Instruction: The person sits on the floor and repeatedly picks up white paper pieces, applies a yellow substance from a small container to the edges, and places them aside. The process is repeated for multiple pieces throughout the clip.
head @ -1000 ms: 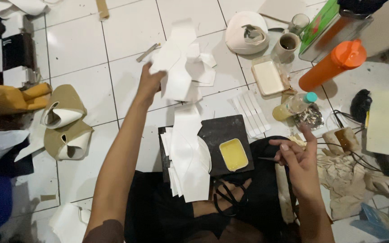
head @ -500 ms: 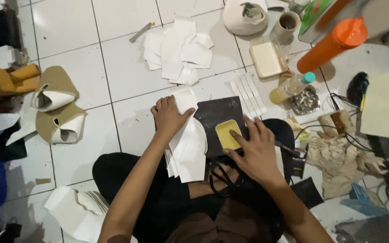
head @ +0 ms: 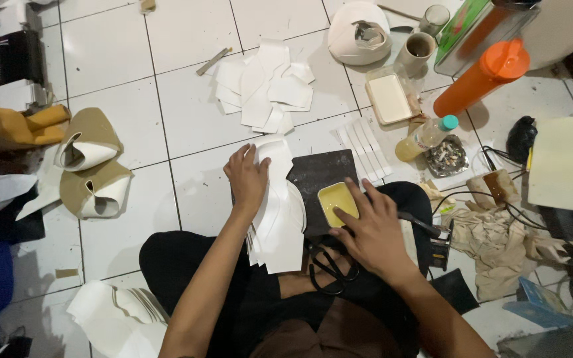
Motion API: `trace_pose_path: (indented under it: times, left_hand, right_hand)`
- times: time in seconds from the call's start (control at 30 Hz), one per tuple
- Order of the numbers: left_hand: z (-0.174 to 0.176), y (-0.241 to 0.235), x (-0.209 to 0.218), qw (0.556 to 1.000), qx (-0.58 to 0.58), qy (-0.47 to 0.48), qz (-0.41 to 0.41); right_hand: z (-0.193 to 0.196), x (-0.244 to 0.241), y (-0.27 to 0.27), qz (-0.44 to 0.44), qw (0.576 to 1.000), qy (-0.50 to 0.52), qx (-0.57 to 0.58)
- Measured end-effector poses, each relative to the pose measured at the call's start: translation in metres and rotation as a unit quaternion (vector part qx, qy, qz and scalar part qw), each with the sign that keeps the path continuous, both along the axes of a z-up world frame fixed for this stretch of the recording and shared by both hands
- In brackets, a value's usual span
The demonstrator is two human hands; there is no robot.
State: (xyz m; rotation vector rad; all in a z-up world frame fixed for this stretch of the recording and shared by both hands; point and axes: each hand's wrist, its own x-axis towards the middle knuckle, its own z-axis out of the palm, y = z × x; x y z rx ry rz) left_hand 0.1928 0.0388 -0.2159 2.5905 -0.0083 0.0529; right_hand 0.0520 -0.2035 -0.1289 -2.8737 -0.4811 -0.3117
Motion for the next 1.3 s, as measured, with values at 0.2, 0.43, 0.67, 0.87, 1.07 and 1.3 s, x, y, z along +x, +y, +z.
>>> trace_pose_path:
  times: [0.2, 0.43, 0.67, 0.87, 1.07, 1.3]
  left_hand:
    - [-0.003, 0.008, 0.001, 0.987, -0.135, -0.072, 0.049]
    - [0.070, 0.013, -0.044, 0.843, -0.521, 0.134, 0.003]
    - [0.197, -0.004, -0.087, 0.883, -0.412, 0.211, -0.075]
    - [0.245, -0.018, -0.107, 0.885, -0.226, 0.377, -0.152]
    - [0.257, -0.026, -0.112, 0.836, -0.307, 0.422, -0.171]
    - [0.226, -0.022, -0.114, 0.790, -0.451, 0.363, -0.202]
  right_hand:
    - [-0.025, -0.024, -0.020, -0.003, 0.999, -0.011, -0.042]
    - [-0.038, -0.029, -0.034, -0.003, 0.999, -0.032, -0.027]
    - [-0.019, -0.020, -0.038, 0.027, 0.998, -0.055, 0.022]
    - [0.114, -0.026, -0.007, 0.092, 0.941, -0.042, 0.322]
    - [0.104, -0.022, 0.008, 0.181, 0.867, 0.083, 0.458]
    - [0.097, -0.018, 0.010, 0.187, 0.887, -0.007, 0.422]
